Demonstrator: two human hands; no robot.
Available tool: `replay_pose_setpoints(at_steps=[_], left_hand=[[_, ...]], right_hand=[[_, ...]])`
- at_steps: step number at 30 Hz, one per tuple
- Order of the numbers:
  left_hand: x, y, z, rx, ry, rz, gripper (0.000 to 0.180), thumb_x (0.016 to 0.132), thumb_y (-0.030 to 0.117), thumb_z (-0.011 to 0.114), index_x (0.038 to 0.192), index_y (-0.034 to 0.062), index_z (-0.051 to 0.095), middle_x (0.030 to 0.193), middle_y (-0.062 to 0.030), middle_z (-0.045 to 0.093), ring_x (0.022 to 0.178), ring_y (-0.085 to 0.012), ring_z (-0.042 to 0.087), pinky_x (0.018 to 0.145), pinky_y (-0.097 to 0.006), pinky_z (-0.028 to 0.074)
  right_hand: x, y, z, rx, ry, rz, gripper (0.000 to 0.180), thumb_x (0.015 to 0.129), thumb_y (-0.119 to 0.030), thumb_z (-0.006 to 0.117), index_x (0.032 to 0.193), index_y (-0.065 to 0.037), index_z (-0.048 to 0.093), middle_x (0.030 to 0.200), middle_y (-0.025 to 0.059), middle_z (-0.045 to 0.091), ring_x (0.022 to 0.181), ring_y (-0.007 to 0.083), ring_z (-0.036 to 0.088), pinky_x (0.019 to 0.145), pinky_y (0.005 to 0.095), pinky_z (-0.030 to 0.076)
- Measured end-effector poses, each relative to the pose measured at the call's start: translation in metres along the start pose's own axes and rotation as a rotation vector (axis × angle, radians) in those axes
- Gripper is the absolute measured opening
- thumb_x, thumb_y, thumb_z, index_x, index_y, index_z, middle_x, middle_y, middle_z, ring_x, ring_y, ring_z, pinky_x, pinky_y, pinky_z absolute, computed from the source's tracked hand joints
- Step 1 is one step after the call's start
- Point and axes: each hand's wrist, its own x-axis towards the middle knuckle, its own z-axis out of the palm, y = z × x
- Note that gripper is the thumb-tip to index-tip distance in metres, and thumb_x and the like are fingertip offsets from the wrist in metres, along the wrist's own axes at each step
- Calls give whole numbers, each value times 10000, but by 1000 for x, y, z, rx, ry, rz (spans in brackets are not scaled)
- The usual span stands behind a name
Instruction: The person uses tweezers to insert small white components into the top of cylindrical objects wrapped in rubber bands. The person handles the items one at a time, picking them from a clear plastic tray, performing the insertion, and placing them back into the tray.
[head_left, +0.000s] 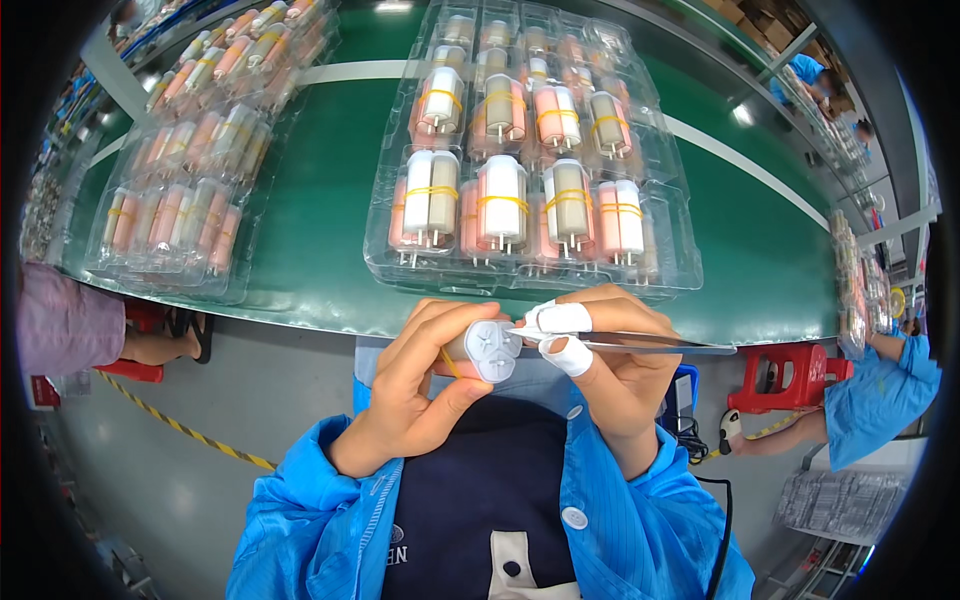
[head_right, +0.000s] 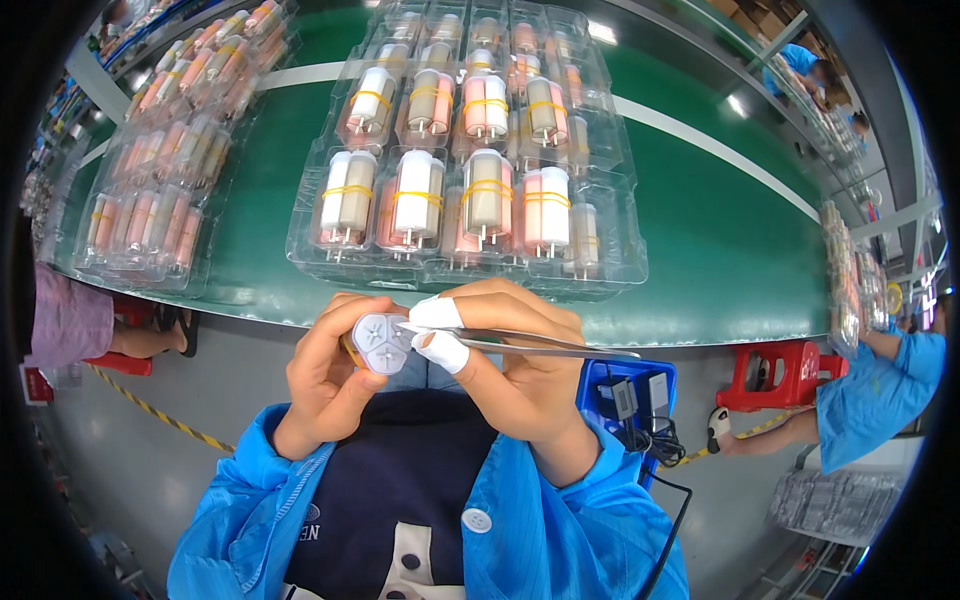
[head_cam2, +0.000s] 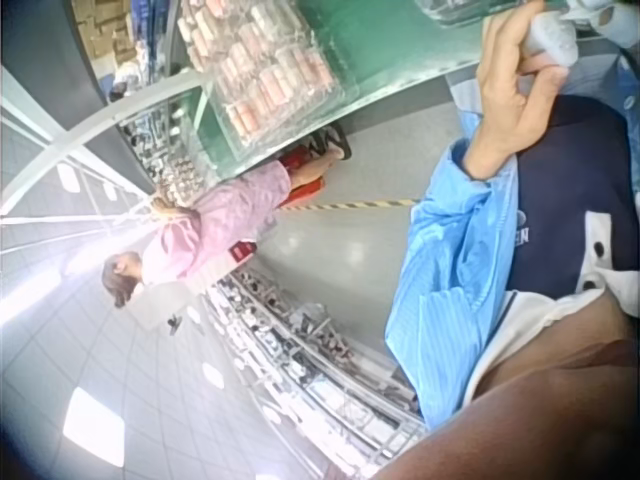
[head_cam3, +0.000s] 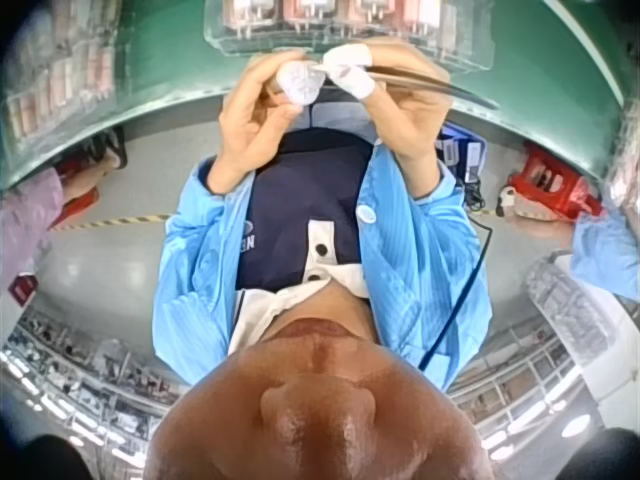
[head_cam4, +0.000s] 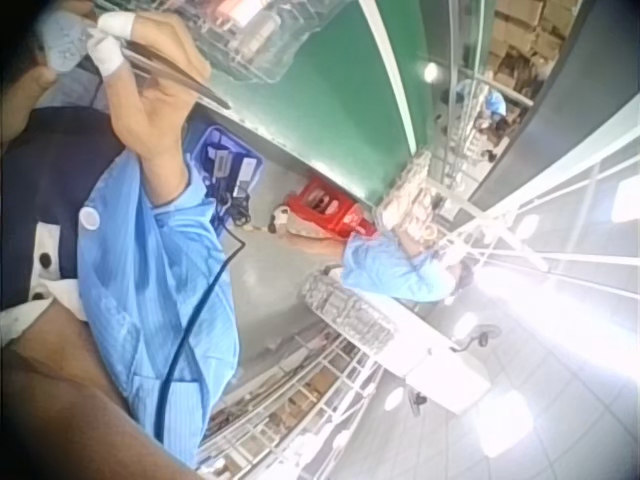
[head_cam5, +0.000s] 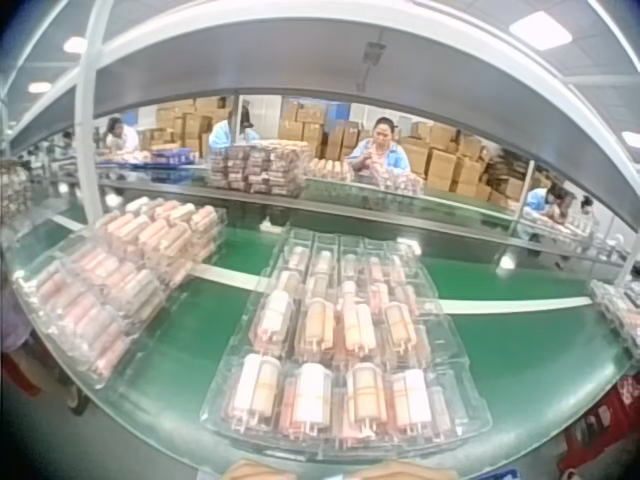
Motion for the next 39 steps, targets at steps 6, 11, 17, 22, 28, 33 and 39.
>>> replay_pose_setpoints(at_steps=[6, 11, 17, 22, 28, 33, 39], left_hand=[[1, -4, -4, 58, -21, 62, 508, 876, 215, 614, 1242, -98, 452, 1103, -210, 558, 1021, -254, 550, 880, -348, 432], [2, -4, -2, 40, -4, 67, 507, 874, 226, 617, 1232, -98, 462, 1090, -207, 570, 1016, -256, 552, 876, -351, 435], [1, -5, -1, 61, 17, 84, 494, 859, 232, 636, 1202, -95, 496, 1074, -204, 590, 1000, -263, 553, 857, -349, 443], [4, -3, -3, 233, 39, 135, 461, 833, 241, 663, 1149, -77, 556, 1055, -183, 606, 939, -295, 564, 793, -346, 455], [2, 0, -1, 296, -8, 80, 455, 777, 201, 698, 1124, -66, 575, 1024, -178, 609, 890, -314, 560, 765, -381, 450], [4, -6, -2, 374, -88, 168, 452, 759, 150, 707, 1135, -61, 569, 1021, -176, 611, 882, -305, 562, 762, -378, 456], [-1, 1, -7, -2, -45, 30, 475, 824, 234, 683, 1135, -68, 490, 1070, -254, 593, 932, -267, 594, 855, -369, 461]], right_hand=[[1, 1, 0, -12, -8, -11, 174, 759, 22, 677, 933, 27, 669, 860, 155, 677, 780, 203, 655, 687, 293, 519], [-3, 2, 5, 110, 70, 64, 156, 761, 21, 679, 918, 17, 670, 838, 143, 675, 765, 193, 650, 674, 288, 509], [0, 0, 2, 21, 3, 19, 135, 764, 28, 668, 898, 16, 669, 813, 134, 671, 740, 187, 644, 646, 279, 499], [7, -6, 4, -105, -71, -11, 132, 749, 35, 650, 878, 15, 666, 784, 133, 659, 690, 191, 641, 598, 271, 491], [14, -12, -2, -194, -213, 71, 160, 712, 63, 595, 860, 32, 645, 754, 142, 638, 656, 224, 639, 558, 285, 479], [16, -7, -7, -260, -284, 179, 170, 706, 55, 598, 867, 40, 649, 777, 150, 645, 678, 223, 646, 589, 282, 500], [7, -1, -20, 422, 48, 97, 129, 783, 15, 630, 903, 61, 648, 893, 198, 636, 799, 234, 645, 699, 330, 545]])
